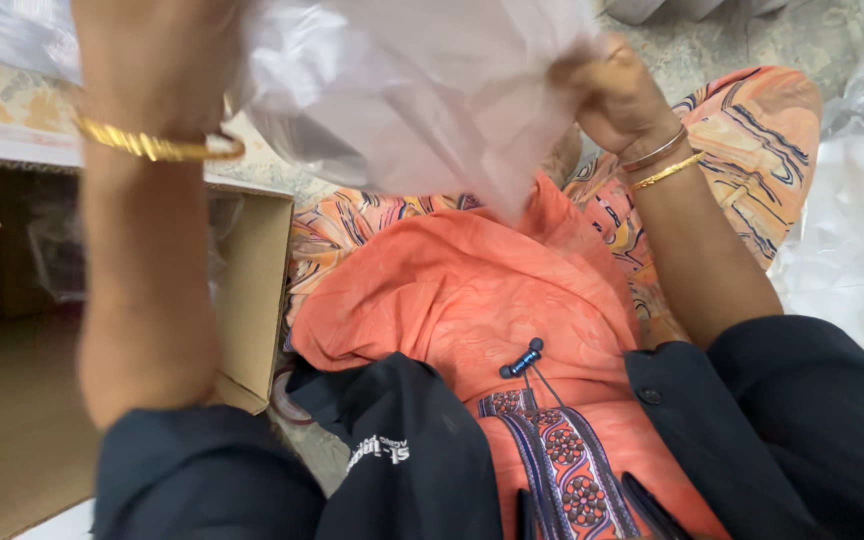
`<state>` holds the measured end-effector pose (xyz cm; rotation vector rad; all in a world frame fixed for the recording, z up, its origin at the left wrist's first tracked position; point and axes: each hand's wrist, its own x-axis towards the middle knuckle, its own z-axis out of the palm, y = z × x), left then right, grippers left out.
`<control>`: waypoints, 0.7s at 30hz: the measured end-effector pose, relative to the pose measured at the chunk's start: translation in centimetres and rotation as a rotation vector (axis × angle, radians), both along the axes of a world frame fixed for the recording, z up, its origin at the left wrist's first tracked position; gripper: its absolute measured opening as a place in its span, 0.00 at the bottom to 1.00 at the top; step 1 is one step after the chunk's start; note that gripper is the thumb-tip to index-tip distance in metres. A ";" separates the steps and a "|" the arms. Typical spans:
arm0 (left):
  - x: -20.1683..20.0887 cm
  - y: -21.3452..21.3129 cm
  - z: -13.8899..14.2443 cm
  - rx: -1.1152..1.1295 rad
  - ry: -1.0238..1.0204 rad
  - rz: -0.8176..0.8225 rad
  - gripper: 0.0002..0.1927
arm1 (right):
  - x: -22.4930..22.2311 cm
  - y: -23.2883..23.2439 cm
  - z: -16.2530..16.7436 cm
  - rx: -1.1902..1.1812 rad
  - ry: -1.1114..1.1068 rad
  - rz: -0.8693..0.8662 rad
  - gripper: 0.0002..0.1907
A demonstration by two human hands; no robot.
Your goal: The person sits on the floor and packs plastic-wrapped white containers one at a time into clear plastic bags, twisting the bags closed and placing the filled bags into a cardboard box beside them.
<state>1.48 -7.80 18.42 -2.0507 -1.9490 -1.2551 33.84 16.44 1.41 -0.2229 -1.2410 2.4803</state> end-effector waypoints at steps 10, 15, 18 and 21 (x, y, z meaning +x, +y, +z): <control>10.0 -3.1 -11.4 0.448 -1.305 0.403 0.15 | 0.5 -6.4 3.0 -0.458 -0.042 0.005 0.36; 11.8 -5.7 -15.0 0.336 -1.519 0.617 0.21 | -0.4 -5.2 1.4 -0.077 -0.414 -0.193 0.10; 12.0 -6.7 -13.6 0.115 -1.035 0.679 0.34 | 0.0 -3.5 3.1 0.369 -0.391 -0.299 0.05; 12.8 -6.8 -9.8 0.082 -0.538 0.561 0.43 | 2.1 -2.0 7.5 0.855 -0.240 -0.136 0.02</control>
